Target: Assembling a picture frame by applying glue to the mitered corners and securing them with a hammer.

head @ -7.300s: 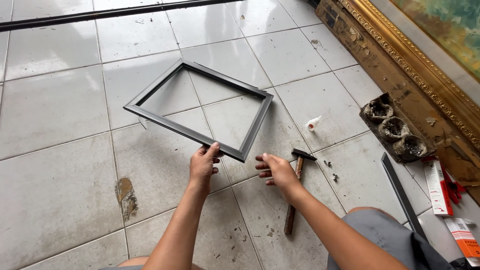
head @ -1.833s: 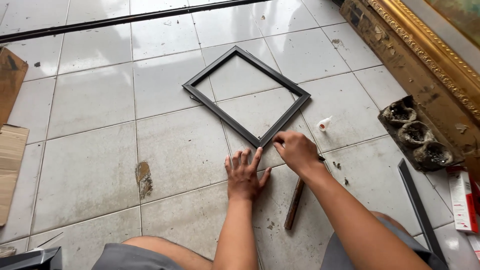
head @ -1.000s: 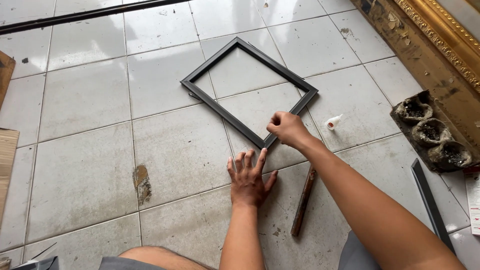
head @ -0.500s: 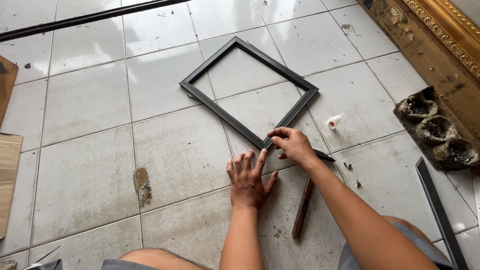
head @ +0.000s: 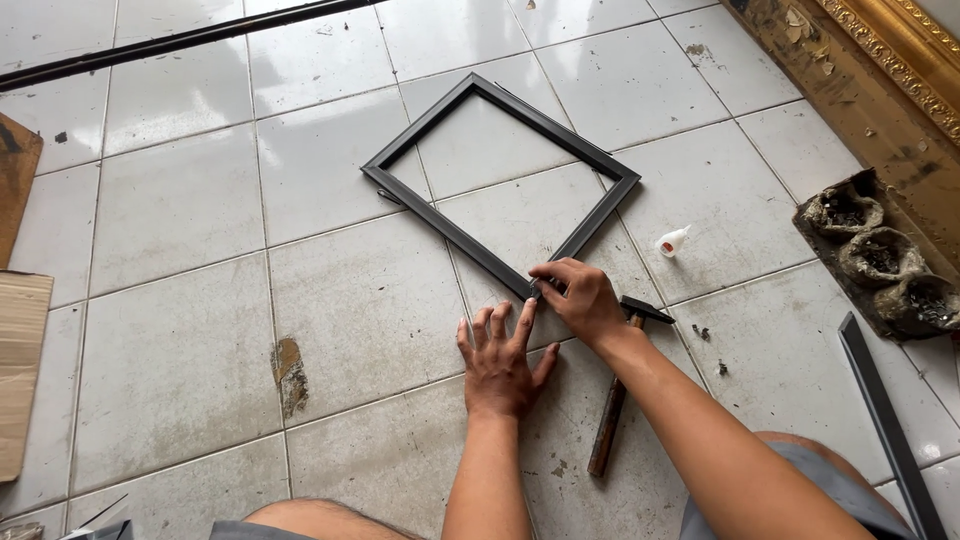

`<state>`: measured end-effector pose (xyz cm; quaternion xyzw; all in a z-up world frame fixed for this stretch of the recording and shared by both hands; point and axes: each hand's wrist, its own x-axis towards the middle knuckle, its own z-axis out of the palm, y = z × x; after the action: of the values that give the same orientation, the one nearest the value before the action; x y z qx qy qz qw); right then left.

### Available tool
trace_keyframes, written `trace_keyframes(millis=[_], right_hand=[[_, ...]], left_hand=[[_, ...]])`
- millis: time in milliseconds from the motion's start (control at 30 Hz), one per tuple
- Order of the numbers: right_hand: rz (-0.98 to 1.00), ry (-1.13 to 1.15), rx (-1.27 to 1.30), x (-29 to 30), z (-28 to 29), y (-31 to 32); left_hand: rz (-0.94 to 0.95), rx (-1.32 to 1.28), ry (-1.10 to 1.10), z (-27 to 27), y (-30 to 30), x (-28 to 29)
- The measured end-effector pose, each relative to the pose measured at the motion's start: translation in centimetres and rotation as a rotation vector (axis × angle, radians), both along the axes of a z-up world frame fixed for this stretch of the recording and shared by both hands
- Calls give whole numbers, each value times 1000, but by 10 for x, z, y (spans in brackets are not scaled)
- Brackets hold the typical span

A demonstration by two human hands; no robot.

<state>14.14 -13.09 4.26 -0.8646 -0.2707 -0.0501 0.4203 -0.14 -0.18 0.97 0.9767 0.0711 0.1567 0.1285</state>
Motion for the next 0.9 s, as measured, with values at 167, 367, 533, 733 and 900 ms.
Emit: trace_keyframes(millis=[167,367,533,733,900], right_hand=[[44,-74,7,-2,0,-3],[79,-118,9,-1,-6,-2],[62,-151,-25,-1,-16,-5],[31,-99,9,-1,-19,-7],[25,-96,11,-1,-16,-6]], left_hand=[[3,3,10,3,-1,-1],[3,11,3,1,0,0],[3,13,-5,1,0,0],[3,1,6,4,0,-1],[2,-9,14,3,0,0]])
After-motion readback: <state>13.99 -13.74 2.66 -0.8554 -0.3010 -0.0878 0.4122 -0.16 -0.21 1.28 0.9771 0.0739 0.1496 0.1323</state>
